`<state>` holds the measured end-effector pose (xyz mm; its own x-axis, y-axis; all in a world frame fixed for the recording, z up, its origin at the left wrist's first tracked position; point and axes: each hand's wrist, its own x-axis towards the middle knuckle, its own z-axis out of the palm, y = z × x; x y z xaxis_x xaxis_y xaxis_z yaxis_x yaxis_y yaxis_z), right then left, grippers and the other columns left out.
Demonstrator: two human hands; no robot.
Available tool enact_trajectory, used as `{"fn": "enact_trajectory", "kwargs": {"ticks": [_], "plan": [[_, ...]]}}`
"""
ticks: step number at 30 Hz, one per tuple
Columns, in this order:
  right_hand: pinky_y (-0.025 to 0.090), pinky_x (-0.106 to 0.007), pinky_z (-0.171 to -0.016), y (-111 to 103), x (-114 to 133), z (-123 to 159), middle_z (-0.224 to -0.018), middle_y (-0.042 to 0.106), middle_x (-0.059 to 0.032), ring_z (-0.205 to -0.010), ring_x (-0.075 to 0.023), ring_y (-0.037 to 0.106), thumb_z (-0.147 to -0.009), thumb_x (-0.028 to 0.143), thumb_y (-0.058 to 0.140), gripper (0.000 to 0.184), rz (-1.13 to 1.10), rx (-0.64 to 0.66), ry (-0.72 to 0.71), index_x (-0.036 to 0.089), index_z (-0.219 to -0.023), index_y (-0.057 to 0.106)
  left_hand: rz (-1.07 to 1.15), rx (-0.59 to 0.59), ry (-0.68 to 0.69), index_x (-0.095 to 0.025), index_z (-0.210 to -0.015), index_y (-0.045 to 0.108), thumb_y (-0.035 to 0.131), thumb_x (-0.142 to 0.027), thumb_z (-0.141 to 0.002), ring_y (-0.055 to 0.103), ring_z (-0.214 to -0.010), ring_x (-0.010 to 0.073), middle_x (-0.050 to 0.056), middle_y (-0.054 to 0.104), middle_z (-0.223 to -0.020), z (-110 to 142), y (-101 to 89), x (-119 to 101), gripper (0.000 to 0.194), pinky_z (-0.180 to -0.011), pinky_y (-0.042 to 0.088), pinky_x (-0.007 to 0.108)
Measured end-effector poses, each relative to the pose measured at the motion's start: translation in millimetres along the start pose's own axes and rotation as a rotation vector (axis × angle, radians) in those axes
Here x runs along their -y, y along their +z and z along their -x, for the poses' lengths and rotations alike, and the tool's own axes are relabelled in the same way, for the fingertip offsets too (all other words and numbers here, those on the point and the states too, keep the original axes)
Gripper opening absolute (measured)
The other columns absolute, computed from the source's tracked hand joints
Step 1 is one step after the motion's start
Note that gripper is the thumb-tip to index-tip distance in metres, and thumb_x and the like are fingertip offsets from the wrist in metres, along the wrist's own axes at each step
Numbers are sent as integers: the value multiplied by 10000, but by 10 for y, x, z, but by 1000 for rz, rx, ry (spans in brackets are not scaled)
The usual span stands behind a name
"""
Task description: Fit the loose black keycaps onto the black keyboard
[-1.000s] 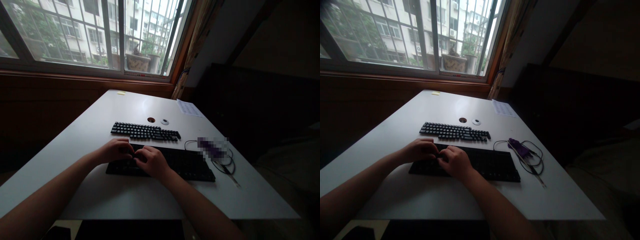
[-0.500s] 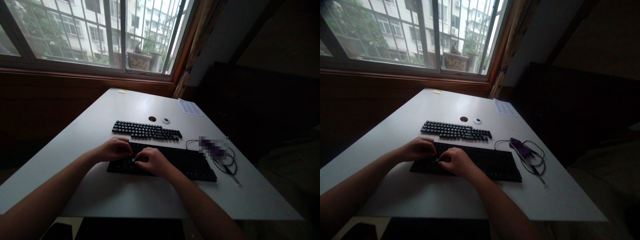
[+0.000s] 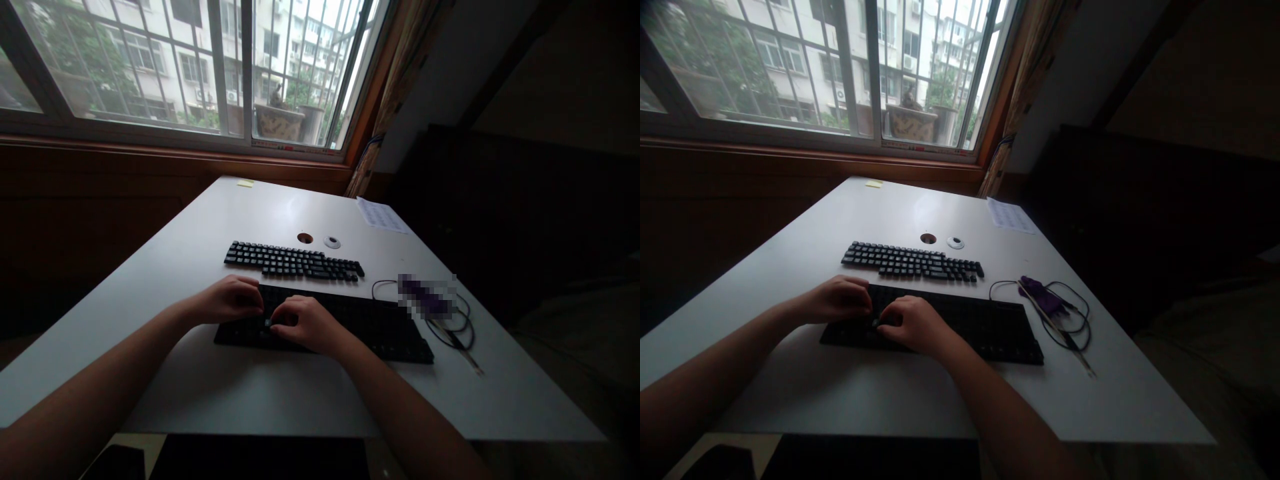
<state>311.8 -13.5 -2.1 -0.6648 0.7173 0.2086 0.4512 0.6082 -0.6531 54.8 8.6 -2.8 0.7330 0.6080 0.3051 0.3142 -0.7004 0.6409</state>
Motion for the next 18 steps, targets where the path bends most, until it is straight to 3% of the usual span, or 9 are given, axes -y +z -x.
{"fn": "enact_trajectory", "kwargs": {"ticks": [12, 18], "plan": [[471, -242, -699, -60, 0, 17, -850, 695, -15, -753, -135, 633, -814, 280, 807, 167, -46, 29, -9, 197, -954, 769, 24, 12, 3, -156, -902, 726, 658, -331, -927, 547, -671, 115, 41, 606, -800, -8, 9, 10, 189, -584, 410, 219], [468, -260, -741, -50, 3, 14, -871, 682, -14, -793, -137, 629, -919, 304, 701, 117, -30, -32, -19, 195, -937, 740, -8, 7, -12, -153, -893, 730, 635, -357, -940, 538, -668, 124, 45, 612, -792, -17, -28, -59, 230, -588, 407, 235]]}}
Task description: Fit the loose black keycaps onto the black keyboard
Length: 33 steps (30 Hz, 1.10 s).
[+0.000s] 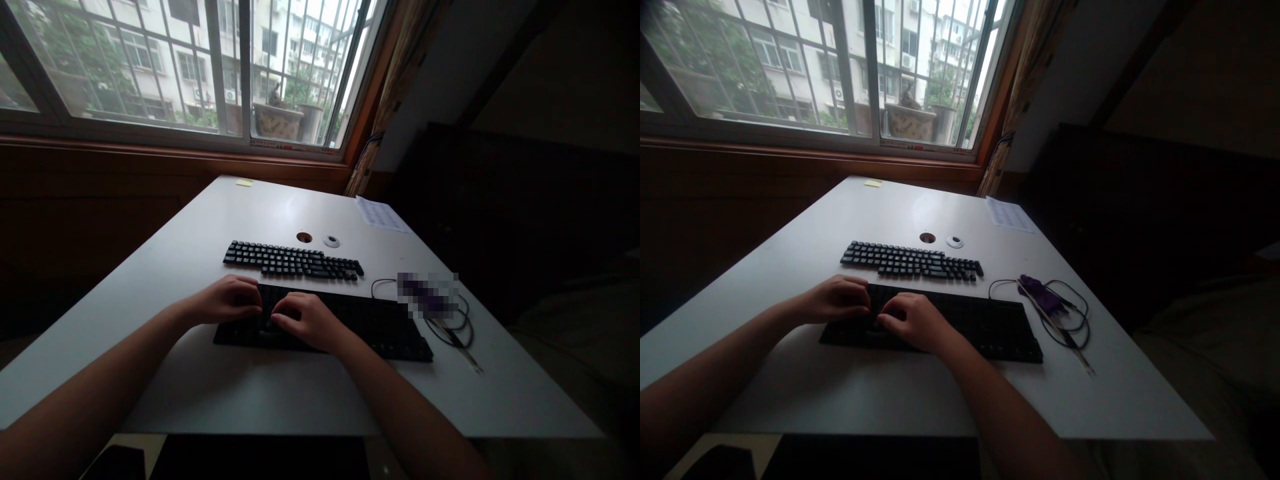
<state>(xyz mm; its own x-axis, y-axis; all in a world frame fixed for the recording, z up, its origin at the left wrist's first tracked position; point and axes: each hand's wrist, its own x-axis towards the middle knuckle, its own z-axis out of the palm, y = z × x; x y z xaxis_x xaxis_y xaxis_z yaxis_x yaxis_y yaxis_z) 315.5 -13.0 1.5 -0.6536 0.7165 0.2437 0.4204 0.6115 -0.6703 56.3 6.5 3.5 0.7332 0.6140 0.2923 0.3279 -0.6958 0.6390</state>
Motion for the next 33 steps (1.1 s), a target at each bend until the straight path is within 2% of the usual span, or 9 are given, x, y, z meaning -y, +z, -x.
{"fn": "enact_trajectory", "kwargs": {"ticks": [4, 7, 11, 14, 16, 20, 33], "plan": [[493, -316, -855, 50, 0, 2, -982, 632, -44, -932, -180, 604, -920, 295, 691, 122, 106, -134, -29, 215, -1009, 716, -34, -25, 17, -153, -867, 712, 601, -357, -960, 533, -667, 127, 39, 604, -780, -5, -11, 9, 250, -596, 397, 245], [449, -429, -1034, 95, 9, 11, -1171, 597, -89, -1143, -250, 534, -893, 324, 721, 320, 207, -213, -67, 246, -1198, 667, -93, -89, 13, -151, -756, 651, 565, -345, -981, 488, -613, 104, 2, 527, -703, -14, -6, 36, 309, -565, 353, 239], [398, -480, -1124, 150, -7, 14, -1359, 523, -115, -1269, -285, 464, -879, 401, 730, 553, 273, -159, -22, 257, -1381, 547, -181, -270, -16, -155, -629, 545, 539, -337, -995, 439, -565, 87, -27, 449, -623, -28, -14, 42, 408, -541, 315, 234], [391, -477, -1138, 172, -39, 5, -1389, 507, -121, -1279, -286, 459, -886, 447, 716, 596, 296, -116, 14, 237, -1407, 519, -227, -403, -62, -156, -586, 524, 531, -333, -997, 418, -541, 84, -29, 444, -584, -26, -39, 29, 449, -531, 308, 233], [389, -485, -1140, 176, -51, -2, -1390, 508, -120, -1278, -289, 458, -884, 467, 716, 611, 304, -105, 33, 242, -1414, 513, -244, -447, -82, -154, -587, 545, 521, -330, -1001, 425, -541, 86, -23, 469, -583, -20, -53, 25, 451, -538, 318, 233], [398, -497, -1131, 169, -35, -11, -1363, 526, -106, -1263, -291, 464, -877, 468, 730, 595, 297, -93, 51, 272, -1398, 522, -256, -482, -96, -156, -593, 567, 514, -329, -1002, 445, -549, 93, -15, 498, -584, -13, -57, 32, 447, -550, 335, 233], [404, -484, -1120, 183, -1, 6, -1329, 528, -85, -1249, -278, 458, -831, 384, 795, 533, 280, -130, 41, 281, -1309, 581, -273, -485, -84, -157, -581, 567, 517, -316, -997, 449, -534, 89, -14, 514, -578, -22, -49, 31, 448, -542, 340, 226]]}}
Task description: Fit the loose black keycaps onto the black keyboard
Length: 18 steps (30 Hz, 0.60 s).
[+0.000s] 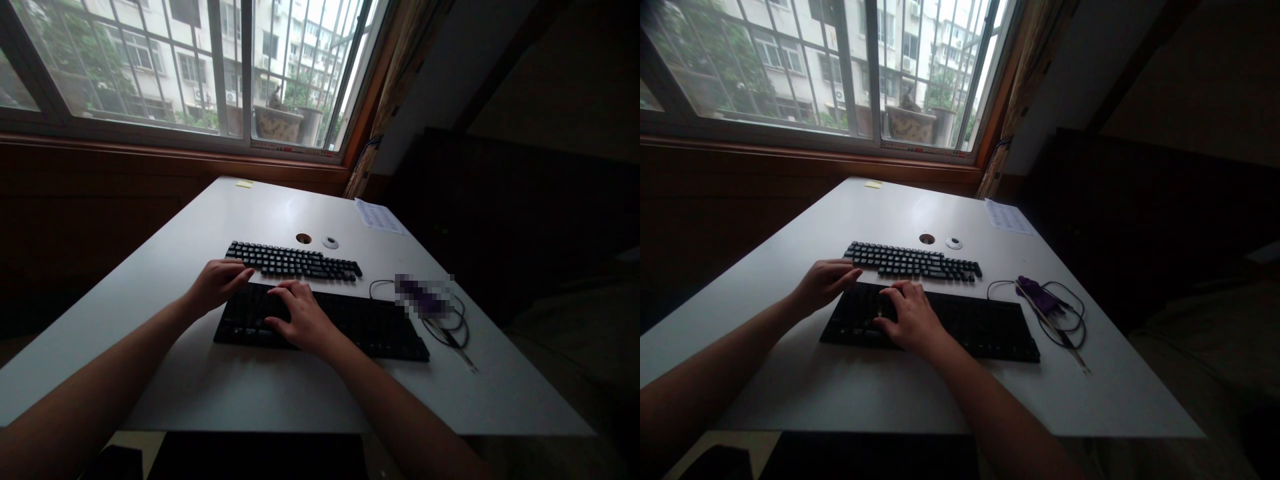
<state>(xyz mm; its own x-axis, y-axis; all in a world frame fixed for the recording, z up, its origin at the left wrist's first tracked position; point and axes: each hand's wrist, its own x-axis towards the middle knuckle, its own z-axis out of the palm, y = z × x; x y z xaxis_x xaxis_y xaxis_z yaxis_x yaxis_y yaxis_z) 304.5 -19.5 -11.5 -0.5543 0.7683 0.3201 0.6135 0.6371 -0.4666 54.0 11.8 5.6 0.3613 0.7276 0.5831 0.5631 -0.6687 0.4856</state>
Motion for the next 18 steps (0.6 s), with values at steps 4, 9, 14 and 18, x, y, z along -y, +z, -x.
{"fn": "enact_trajectory", "kwargs": {"ticks": [4, 9, 14, 18], "plan": [[394, -494, -1126, -10, 25, 16, -1329, 527, -100, -1256, -286, 455, -859, 363, 759, 479, 14, -5, -37, 263, -1296, 589, 2, -5, 2, -159, -583, 570, 519, -319, -997, 450, -534, 90, -15, 504, -577, 5, -4, 5, 447, -543, 340, 230], [410, -477, -1107, -41, 50, 30, -1309, 542, -97, -1249, -276, 469, -912, 327, 695, 363, -10, -19, -107, 256, -1258, 608, 10, -20, 11, -161, -579, 572, 517, -317, -996, 436, -531, 93, -16, 489, -568, 3, -25, -14, 448, -531, 327, 235], [438, -436, -1064, -38, 49, 20, -1218, 596, -89, -1180, -253, 500, -954, 207, 593, 209, 1, -31, -187, 229, -1152, 656, 7, -36, -6, -161, -589, 588, 516, -322, -999, 433, -534, 95, -15, 485, -572, 14, -29, -7, 446, -536, 324, 244], [452, -420, -1016, -47, 55, 19, -1122, 633, -77, -1112, -250, 520, -919, 154, 594, 174, 27, -15, -266, 225, -1048, 687, 13, -38, -14, -160, -594, 582, 522, -319, -996, 447, -543, 97, -13, 497, -586, 18, -34, -8, 437, -547, 331, 250]]}}
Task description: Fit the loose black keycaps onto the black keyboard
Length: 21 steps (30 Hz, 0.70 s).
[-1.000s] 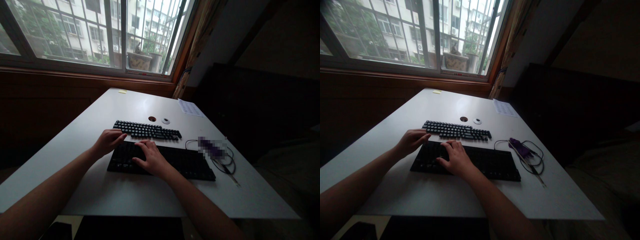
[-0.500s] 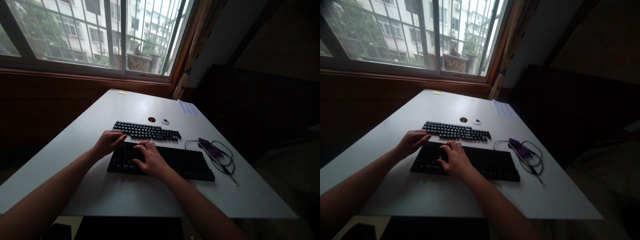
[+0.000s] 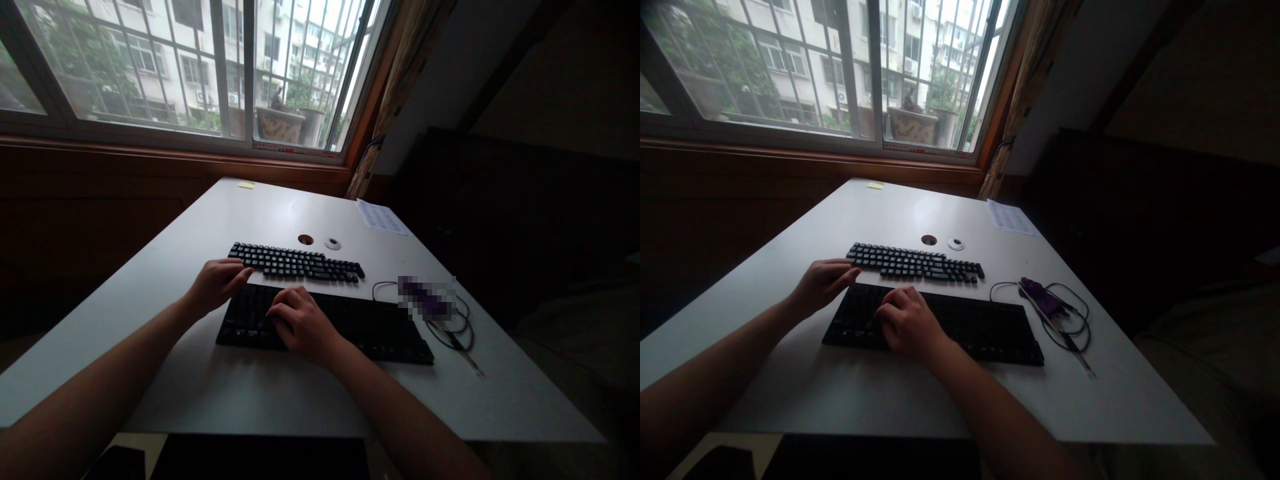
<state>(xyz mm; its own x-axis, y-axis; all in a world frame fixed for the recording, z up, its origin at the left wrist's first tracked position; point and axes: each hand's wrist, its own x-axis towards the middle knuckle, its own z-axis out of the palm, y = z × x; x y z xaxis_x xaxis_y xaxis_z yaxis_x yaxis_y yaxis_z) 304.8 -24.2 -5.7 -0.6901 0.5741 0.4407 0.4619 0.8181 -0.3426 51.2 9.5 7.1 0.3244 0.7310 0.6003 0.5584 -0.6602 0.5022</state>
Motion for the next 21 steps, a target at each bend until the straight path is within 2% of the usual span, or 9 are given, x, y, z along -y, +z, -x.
{"fn": "enact_trajectory", "kwargs": {"ticks": [8, 15, 21], "plan": [[453, -436, -980, -81, 16, 14, -1031, 653, -54, -1028, -247, 536, -837, 163, 636, 155, 14, 11, -72, 242, -942, 720, -9, -10, 2, -163, -597, 580, 530, -308, -992, 441, -543, 99, -14, 492, -586, 5, -5, 13, 424, -549, 327, 256], [460, -440, -952, -80, 4, 17, -1000, 661, -54, -1001, -249, 537, -838, 183, 643, 143, 39, 7, -83, 239, -918, 747, -17, -3, -3, -161, -593, 570, 529, -307, -993, 447, -543, 97, -14, 494, -588, 10, 1, 26, 428, -551, 327, 258], [465, -445, -920, -30, -35, 26, -972, 659, -54, -964, -239, 540, -832, 186, 652, 129, 45, -37, -146, 216, -914, 747, -33, -16, 5, -163, -587, 578, 529, -301, -990, 448, -539, 97, -17, 486, -580, 13, 8, 49, 429, -546, 327, 258]]}}
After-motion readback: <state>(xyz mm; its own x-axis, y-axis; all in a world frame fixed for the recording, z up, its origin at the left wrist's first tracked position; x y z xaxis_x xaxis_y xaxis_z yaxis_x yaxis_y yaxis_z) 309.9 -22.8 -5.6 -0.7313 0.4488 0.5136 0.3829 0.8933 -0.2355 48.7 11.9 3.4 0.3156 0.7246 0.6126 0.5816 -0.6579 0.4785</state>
